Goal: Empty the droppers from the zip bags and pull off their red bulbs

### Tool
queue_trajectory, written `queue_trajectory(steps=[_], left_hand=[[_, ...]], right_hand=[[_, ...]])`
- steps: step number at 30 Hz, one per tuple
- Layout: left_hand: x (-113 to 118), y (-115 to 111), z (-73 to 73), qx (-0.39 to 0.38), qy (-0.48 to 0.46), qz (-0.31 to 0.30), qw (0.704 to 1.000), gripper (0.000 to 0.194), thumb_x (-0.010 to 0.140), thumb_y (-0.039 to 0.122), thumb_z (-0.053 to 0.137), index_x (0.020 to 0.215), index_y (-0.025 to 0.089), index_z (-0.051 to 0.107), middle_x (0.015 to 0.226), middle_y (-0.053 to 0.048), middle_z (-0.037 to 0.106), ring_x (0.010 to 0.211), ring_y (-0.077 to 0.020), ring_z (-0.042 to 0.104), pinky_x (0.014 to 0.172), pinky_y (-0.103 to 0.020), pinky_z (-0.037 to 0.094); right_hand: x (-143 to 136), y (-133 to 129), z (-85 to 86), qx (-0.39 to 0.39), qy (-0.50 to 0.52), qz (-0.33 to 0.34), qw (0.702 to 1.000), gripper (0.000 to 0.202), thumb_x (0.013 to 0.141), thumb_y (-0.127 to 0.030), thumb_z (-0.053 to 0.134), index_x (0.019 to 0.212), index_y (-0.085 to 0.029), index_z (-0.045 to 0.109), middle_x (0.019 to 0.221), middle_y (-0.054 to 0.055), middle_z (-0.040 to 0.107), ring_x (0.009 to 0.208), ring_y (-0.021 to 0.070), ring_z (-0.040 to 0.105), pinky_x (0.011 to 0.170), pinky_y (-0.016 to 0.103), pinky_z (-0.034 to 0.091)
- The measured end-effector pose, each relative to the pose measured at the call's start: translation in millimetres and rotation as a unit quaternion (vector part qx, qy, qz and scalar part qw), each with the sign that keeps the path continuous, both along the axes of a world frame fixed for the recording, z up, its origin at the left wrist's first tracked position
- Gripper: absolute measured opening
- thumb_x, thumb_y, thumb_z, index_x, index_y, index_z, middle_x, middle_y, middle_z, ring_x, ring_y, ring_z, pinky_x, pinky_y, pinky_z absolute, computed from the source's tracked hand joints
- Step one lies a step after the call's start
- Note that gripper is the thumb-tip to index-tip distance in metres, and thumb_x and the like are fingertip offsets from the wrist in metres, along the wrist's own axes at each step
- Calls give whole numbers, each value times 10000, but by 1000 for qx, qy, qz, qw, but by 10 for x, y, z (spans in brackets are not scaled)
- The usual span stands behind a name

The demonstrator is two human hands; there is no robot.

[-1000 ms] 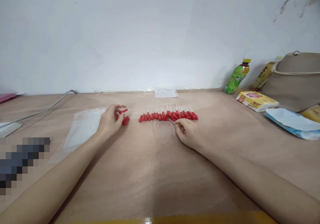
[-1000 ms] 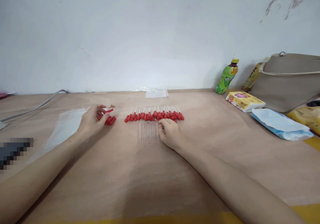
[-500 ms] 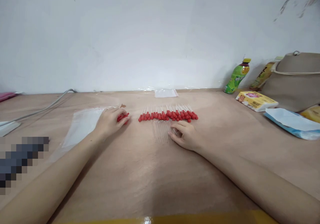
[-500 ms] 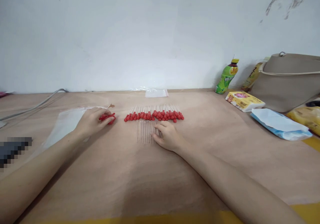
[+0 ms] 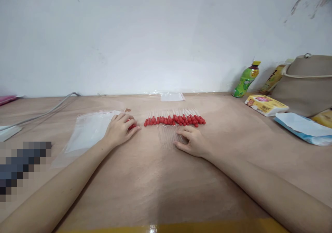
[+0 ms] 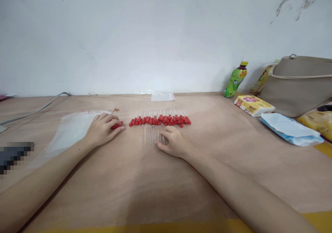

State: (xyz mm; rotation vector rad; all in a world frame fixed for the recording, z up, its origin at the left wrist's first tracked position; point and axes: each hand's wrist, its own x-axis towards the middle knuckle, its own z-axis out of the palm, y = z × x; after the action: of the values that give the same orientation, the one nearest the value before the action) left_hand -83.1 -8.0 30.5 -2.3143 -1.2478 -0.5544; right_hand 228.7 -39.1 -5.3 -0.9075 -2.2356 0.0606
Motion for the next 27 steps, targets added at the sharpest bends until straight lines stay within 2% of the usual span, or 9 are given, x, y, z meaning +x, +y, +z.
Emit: queue_trajectory(steps=[6,12,19,27], left_hand=[[149,-1,-61,48,-7,6,999,223,798,405,526,805,216,644,1008,-75,608,974,-264,508,812,-419,351],[243,68,-119,57,-13,15,998,224,794,402,537,815,219,666,1030,-76,597,990,-269,495,871,-458,326],[246,89,-162,32,-57,25,998,185,798,344,531,816,225,671,1012,-62,606,1007,-267,485,858,-449,338],[261,67,-170,79,-117,23,990,153,801,306,539,808,229,671,978,-55,621,984,-255,500,857,-432,322]], right_hand=[[0,5,-12,-1,-9,1,1000,273,797,-403,543,827,-154,651,711,44,508,649,136,478,606,277,433],[-7,-1,-4,18,5,-2,1000,299,805,-419,536,879,-155,656,692,41,503,653,141,489,604,278,439],[-27,-16,12,62,83,-35,994,209,831,-300,501,875,-152,641,719,47,515,611,125,497,564,261,451],[-2,-10,5,64,121,-36,990,154,823,-225,496,856,-167,635,736,48,517,642,125,505,580,261,471]])
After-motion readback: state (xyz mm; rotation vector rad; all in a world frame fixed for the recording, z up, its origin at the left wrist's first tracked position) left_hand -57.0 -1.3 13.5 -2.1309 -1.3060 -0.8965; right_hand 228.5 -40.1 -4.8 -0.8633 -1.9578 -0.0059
